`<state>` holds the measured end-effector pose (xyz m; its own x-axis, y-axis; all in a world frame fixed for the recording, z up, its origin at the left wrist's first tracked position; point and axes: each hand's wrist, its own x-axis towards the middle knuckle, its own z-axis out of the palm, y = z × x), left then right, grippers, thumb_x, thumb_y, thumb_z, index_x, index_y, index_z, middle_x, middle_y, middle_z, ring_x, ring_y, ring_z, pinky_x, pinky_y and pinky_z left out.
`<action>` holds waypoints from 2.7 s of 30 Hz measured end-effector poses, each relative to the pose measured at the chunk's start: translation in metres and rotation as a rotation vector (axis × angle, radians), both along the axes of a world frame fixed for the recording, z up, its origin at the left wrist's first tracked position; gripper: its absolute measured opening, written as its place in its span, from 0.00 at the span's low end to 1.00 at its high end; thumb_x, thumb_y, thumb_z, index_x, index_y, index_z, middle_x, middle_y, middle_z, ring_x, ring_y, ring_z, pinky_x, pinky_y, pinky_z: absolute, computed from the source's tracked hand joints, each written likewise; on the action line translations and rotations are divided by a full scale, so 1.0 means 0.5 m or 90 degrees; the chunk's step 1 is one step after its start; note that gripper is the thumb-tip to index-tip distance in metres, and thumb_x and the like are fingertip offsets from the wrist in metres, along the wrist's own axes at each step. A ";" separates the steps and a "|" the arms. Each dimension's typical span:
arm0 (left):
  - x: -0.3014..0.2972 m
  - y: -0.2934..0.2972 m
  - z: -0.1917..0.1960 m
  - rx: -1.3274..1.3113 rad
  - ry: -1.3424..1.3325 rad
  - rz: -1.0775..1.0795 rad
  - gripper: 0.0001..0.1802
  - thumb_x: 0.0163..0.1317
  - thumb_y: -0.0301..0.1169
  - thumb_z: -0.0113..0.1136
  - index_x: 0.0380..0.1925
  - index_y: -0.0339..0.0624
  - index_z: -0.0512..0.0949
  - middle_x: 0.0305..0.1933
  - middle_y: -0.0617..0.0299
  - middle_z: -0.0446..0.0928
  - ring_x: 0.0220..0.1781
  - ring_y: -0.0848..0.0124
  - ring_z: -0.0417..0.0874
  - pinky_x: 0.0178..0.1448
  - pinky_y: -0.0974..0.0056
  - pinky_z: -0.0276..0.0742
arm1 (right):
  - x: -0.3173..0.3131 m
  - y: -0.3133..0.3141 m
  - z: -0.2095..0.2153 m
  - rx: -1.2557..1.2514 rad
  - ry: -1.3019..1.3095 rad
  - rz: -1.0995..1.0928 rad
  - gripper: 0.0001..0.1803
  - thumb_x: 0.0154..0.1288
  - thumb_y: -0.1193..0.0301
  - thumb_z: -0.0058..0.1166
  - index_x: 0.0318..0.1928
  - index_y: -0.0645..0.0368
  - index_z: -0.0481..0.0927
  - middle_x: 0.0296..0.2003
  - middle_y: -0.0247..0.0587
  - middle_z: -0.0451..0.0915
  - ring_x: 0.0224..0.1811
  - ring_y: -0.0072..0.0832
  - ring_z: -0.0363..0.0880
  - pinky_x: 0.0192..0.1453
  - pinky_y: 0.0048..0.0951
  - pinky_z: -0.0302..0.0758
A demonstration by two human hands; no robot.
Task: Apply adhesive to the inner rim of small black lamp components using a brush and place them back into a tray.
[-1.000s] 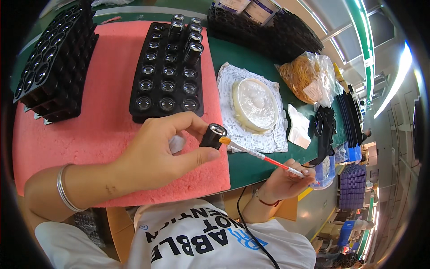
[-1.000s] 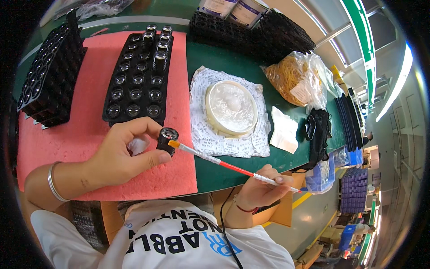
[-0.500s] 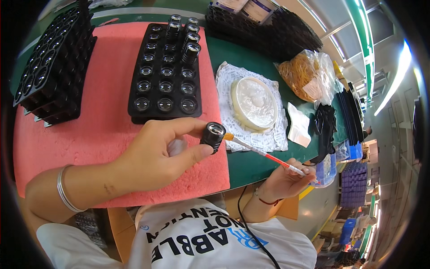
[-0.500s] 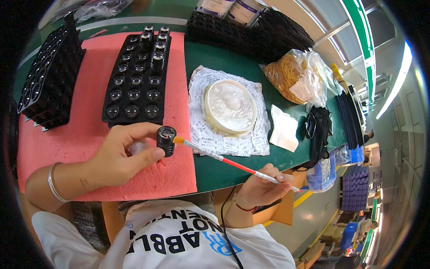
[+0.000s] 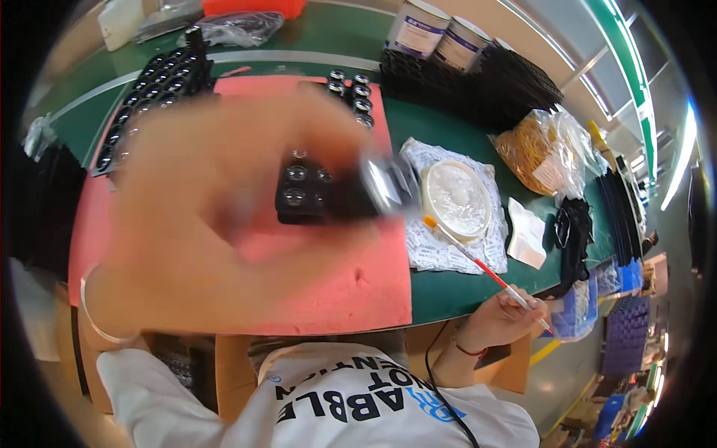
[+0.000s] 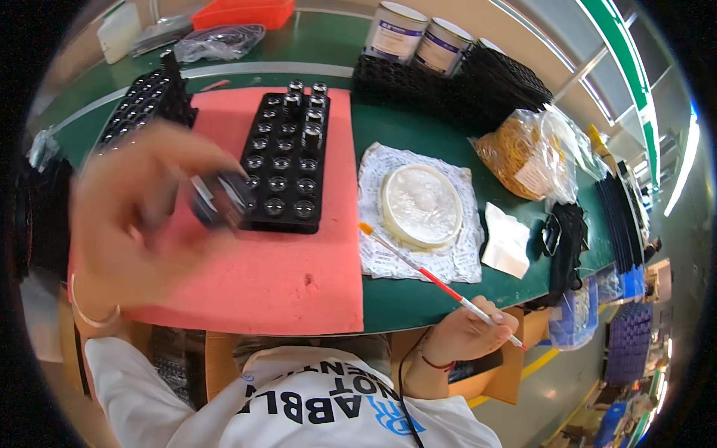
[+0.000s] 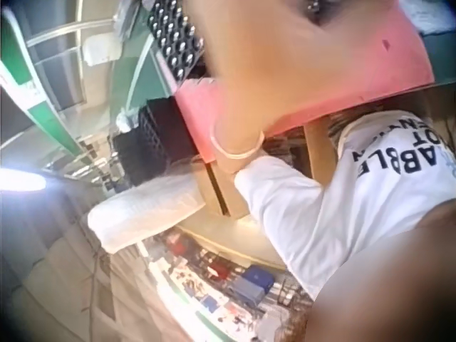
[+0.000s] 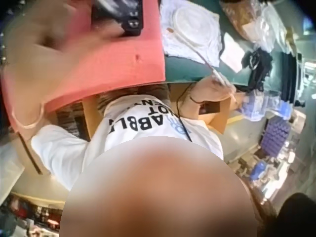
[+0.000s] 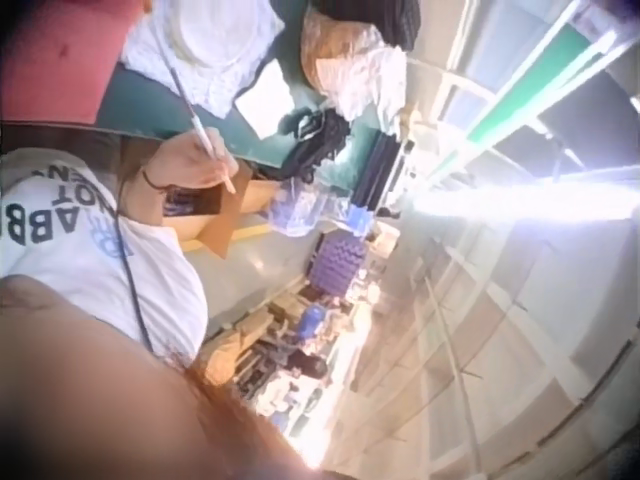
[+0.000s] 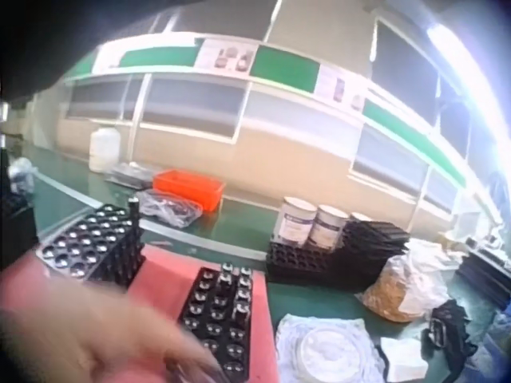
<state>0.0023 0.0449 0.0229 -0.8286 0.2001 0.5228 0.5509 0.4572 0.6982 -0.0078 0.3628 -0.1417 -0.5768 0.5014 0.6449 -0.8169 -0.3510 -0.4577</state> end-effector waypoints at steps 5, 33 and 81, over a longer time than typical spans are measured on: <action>-0.053 -0.211 0.094 -0.216 0.158 0.389 0.20 0.49 0.34 0.60 0.40 0.35 0.72 0.36 0.64 0.74 0.39 0.79 0.71 0.46 0.74 0.64 | -0.006 -0.027 0.017 0.007 -0.050 -0.130 0.15 0.64 0.61 0.40 0.24 0.54 0.59 0.19 0.26 0.63 0.24 0.13 0.63 0.29 0.11 0.61; -0.207 -0.453 -0.045 -0.134 -0.100 0.323 0.21 0.53 0.42 0.54 0.38 0.35 0.75 0.34 0.65 0.74 0.37 0.78 0.71 0.46 0.74 0.63 | -0.005 -0.024 0.013 0.008 -0.065 -0.148 0.13 0.64 0.62 0.39 0.25 0.55 0.61 0.22 0.28 0.60 0.27 0.12 0.65 0.32 0.11 0.65; -0.017 0.102 -0.182 -0.397 0.129 -0.006 0.15 0.34 0.34 0.64 0.24 0.45 0.71 0.23 0.66 0.67 0.15 0.69 0.69 0.17 0.69 0.65 | -0.199 0.019 0.264 0.520 0.193 -0.104 0.13 0.63 0.69 0.39 0.25 0.65 0.67 0.21 0.39 0.70 0.18 0.19 0.63 0.20 0.19 0.59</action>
<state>-0.0062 0.0959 -0.0682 -0.7224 0.5238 0.4514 0.6500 0.7370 0.1853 -0.1075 0.3725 -0.0099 -0.2841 -0.1212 0.9511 -0.9552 0.1213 -0.2698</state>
